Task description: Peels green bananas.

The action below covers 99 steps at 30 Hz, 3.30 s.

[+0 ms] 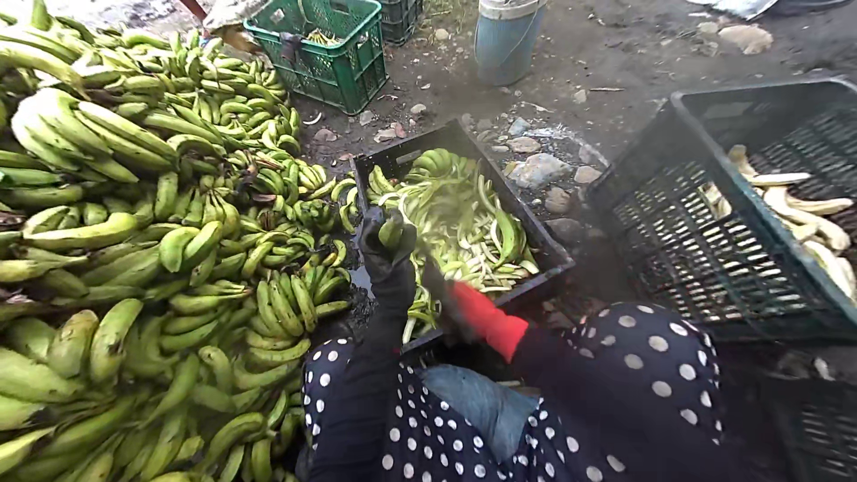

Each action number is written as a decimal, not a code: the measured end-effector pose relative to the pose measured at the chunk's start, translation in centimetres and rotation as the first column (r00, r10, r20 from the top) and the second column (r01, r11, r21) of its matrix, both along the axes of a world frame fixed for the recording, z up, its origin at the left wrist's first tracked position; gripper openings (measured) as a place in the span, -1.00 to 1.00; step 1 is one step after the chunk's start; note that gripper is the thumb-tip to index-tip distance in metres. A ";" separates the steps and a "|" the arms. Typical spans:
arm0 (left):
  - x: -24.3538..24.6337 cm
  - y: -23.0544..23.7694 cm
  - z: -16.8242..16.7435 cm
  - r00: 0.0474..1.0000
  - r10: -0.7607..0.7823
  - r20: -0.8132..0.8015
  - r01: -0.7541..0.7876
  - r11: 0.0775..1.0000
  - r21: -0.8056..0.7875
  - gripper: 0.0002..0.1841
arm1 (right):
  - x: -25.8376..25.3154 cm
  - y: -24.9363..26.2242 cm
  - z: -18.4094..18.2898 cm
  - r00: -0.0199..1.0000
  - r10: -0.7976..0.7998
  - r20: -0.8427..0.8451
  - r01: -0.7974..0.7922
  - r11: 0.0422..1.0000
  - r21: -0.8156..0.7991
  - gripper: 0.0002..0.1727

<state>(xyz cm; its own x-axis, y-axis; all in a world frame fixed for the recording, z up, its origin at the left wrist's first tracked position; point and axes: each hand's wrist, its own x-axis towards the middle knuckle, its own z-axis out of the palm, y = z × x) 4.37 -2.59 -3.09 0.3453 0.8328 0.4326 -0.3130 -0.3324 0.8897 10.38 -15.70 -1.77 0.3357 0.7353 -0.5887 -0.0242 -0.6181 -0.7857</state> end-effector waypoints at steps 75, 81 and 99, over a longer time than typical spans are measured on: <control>-1.3 1.5 0.2 0.543 -0.830 -0.129 0.611 0.495 -0.617 -0.64 | 6.6 2.7 -0.6 0.811 -0.002 0.584 0.047 0.997 -0.061 -0.58; -0.7 0.5 -0.9 0.775 -0.613 -0.155 0.416 0.679 -0.604 -0.43 | 7.1 2.8 -1.4 0.861 -0.087 0.501 0.112 0.994 -0.020 -0.55; -0.7 2.3 0.9 0.992 -0.106 -0.075 0.031 0.754 -0.656 -0.30 | 3.6 2.1 0.4 0.661 0.025 0.750 -0.020 1.000 -0.015 -0.41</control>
